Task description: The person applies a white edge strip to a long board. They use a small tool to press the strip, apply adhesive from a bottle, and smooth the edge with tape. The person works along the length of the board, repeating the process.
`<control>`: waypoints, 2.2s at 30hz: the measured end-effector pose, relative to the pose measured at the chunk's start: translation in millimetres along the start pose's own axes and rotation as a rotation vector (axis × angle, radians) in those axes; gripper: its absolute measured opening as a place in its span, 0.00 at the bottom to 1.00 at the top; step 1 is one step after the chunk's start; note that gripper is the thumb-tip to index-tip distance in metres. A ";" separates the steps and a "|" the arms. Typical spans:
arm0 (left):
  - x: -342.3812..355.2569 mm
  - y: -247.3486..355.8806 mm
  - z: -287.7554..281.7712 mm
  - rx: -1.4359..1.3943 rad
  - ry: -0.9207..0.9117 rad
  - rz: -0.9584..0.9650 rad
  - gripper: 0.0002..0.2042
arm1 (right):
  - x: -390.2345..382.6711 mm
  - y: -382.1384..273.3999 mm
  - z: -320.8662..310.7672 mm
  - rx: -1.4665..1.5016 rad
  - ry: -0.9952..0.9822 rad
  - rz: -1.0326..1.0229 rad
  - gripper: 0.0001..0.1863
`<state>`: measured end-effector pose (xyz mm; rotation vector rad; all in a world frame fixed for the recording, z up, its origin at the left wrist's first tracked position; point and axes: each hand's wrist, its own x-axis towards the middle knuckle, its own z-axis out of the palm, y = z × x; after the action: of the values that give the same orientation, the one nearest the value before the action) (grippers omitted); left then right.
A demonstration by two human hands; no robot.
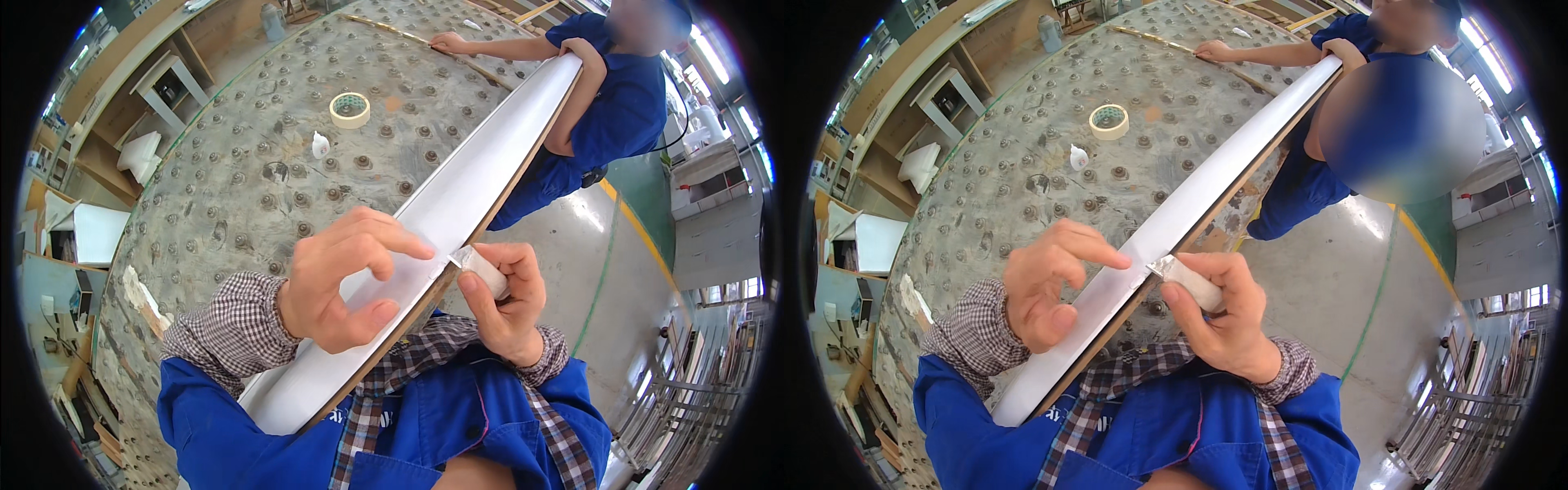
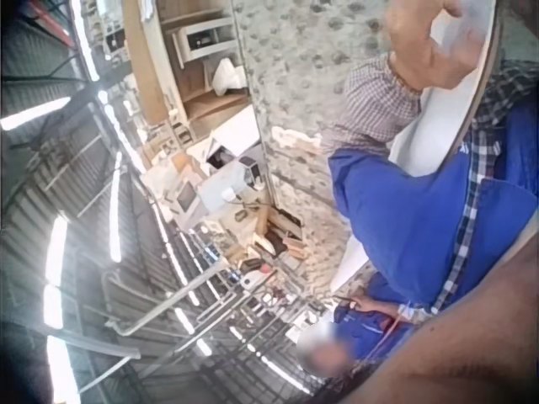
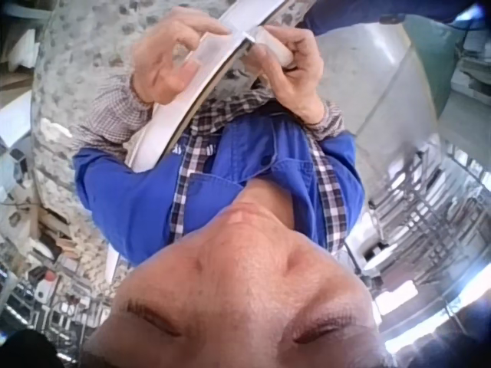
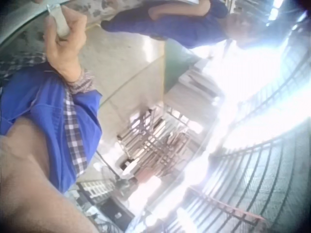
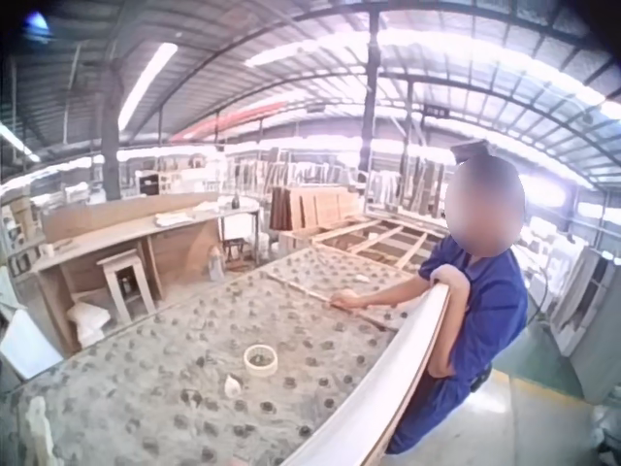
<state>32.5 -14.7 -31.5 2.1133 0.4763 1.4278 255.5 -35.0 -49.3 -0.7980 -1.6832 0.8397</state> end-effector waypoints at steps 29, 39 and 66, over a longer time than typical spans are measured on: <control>0.1 -1.5 -7.4 -0.009 -0.062 0.042 0.08 | -20.9 15.7 41.6 0.396 0.104 0.079 0.15; 41.6 28.9 6.7 0.320 -0.240 -0.731 0.13 | 1.0 24.5 -5.5 0.386 0.196 -0.006 0.15; -25.6 82.3 33.2 1.694 -0.142 -0.595 0.28 | 143.3 18.5 -20.0 0.210 -0.550 -0.627 0.15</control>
<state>52.9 -102.1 -9.8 2.5624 2.6130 0.3060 243.3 97.3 10.9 0.1435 -2.1070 0.8002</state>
